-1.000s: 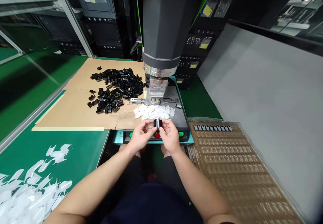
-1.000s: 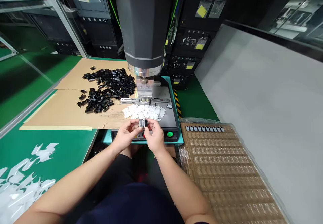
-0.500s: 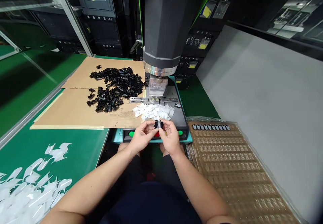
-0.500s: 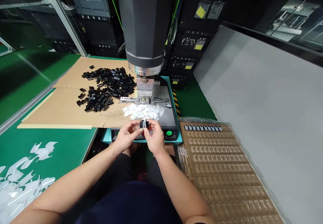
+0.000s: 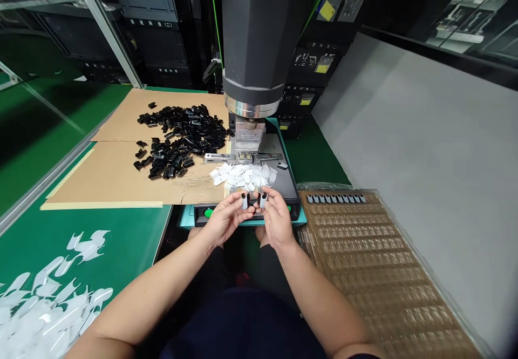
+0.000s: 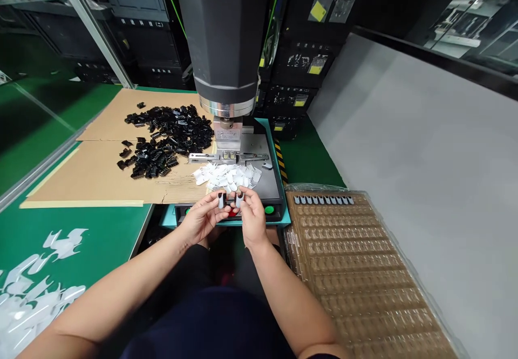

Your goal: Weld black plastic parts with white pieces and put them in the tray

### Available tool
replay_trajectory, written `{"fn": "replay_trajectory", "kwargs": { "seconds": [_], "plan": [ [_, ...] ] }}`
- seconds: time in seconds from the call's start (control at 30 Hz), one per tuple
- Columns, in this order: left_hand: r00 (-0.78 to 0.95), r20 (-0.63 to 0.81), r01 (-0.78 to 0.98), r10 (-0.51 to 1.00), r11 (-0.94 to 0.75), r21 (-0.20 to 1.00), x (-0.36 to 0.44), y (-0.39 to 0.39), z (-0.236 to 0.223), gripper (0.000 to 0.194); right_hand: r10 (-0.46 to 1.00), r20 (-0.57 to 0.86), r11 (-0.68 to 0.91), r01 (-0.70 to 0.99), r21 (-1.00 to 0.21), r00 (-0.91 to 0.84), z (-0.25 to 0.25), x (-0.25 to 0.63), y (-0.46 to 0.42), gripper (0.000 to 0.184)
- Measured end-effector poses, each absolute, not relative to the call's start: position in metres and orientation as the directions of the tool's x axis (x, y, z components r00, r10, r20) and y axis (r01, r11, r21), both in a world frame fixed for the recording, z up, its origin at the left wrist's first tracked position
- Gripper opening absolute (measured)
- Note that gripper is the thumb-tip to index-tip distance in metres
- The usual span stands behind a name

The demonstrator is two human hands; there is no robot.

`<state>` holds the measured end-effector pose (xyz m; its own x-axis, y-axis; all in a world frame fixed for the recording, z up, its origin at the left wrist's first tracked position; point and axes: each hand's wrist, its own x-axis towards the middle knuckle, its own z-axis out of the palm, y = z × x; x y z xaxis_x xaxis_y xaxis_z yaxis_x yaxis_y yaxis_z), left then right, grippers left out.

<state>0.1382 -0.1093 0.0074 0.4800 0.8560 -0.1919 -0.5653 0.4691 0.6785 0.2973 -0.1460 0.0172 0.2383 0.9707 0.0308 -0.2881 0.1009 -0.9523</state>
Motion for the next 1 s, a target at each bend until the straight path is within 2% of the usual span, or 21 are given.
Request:
{"fn": "replay_trajectory", "kwargs": {
  "seconds": [0.17,0.5,0.57,0.63,0.77,0.87,1.0],
  "plan": [
    [0.527,-0.188,-0.575,0.829,0.511,0.639,0.137,-0.111,0.004,0.047,0.978,-0.034,0.053,-0.400,-0.915,0.206,0.025,0.295,-0.150,0.037],
    [0.527,-0.208,-0.523,0.824,0.507,0.685,0.138,-0.111,0.003,0.048,0.986,-0.010,0.044,-0.317,-0.947,0.167,0.009,0.298,-0.148,0.035],
    [0.499,-0.224,-0.493,0.837,0.487,0.721,0.138,-0.113,-0.001,0.047,0.978,0.045,0.088,-0.207,-0.974,0.203,0.004,0.299,-0.150,0.032],
    [0.459,-0.226,-0.467,0.859,0.450,0.761,0.139,-0.117,-0.006,0.043,0.967,0.135,0.137,0.004,-0.991,0.217,0.001,0.300,-0.157,0.030],
    [0.457,-0.201,-0.410,0.867,0.405,0.817,0.147,-0.129,-0.012,0.034,0.945,0.282,0.181,0.457,-0.871,0.164,0.000,0.301,-0.176,0.032],
    [0.481,-0.224,-0.328,0.848,0.411,0.850,0.155,-0.140,-0.011,0.036,0.924,0.344,0.197,0.563,-0.802,0.166,-0.002,0.306,-0.189,0.025],
    [0.476,-0.253,-0.126,0.842,0.350,0.928,0.152,-0.145,-0.011,0.038,0.903,0.370,0.187,0.576,-0.796,0.218,-0.017,0.340,-0.202,0.029]
  ]
}}
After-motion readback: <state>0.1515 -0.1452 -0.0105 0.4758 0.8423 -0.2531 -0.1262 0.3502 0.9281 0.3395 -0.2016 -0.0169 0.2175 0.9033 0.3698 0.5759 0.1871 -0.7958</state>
